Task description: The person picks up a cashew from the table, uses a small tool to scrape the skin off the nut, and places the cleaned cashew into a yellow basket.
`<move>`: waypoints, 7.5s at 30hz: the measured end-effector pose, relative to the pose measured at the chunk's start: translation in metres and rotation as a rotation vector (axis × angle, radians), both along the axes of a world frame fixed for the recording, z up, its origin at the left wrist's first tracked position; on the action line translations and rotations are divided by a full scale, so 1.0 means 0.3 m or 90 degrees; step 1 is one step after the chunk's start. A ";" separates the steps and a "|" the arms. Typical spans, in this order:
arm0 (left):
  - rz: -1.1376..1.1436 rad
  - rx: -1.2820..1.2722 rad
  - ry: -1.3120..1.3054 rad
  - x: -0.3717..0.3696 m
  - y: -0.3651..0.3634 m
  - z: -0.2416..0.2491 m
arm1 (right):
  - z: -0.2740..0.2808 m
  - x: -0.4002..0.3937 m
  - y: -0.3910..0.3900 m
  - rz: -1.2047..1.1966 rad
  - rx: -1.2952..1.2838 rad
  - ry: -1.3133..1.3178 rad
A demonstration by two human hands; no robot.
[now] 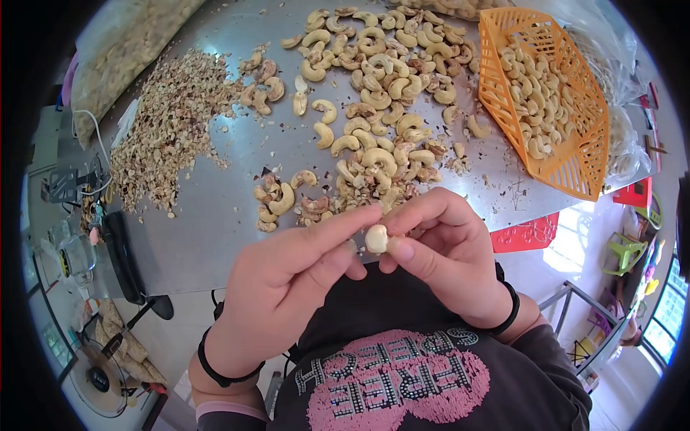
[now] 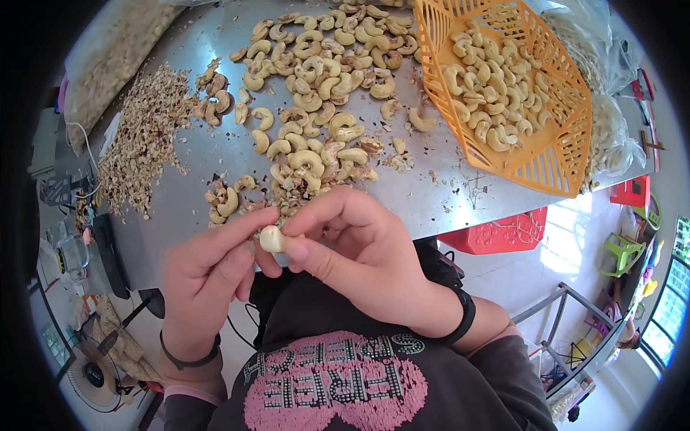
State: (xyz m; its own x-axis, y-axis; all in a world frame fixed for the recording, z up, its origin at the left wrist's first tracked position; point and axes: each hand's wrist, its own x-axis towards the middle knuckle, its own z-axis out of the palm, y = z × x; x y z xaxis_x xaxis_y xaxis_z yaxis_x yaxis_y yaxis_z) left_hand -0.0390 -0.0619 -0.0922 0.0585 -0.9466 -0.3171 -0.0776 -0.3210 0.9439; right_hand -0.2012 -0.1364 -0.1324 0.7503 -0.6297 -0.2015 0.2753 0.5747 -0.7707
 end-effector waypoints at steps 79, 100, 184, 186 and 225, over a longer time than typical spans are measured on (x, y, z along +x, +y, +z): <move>0.069 0.042 0.138 -0.003 0.032 -0.021 | -0.012 0.027 0.020 0.001 -0.113 0.015; -0.008 -0.142 -0.039 -0.032 0.043 -0.030 | 0.016 0.018 0.001 -0.028 -0.097 -0.052; -0.010 -0.166 -0.152 -0.023 0.025 -0.006 | 0.008 0.010 0.004 -0.057 -0.186 -0.017; -0.025 -0.208 -0.226 -0.023 0.024 -0.007 | 0.009 0.010 0.003 -0.082 -0.288 0.031; 0.007 -0.221 -0.172 -0.047 0.033 -0.027 | 0.021 0.016 -0.001 -0.073 -0.277 0.002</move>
State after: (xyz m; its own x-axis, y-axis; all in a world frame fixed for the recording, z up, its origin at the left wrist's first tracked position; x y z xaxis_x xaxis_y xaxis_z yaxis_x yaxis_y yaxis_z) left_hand -0.0530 -0.0520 -0.1003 0.1064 -0.9931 0.0485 -0.3343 0.0102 0.9424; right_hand -0.1963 -0.1367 -0.1259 0.6701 -0.7357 0.0985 0.3158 0.1624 -0.9348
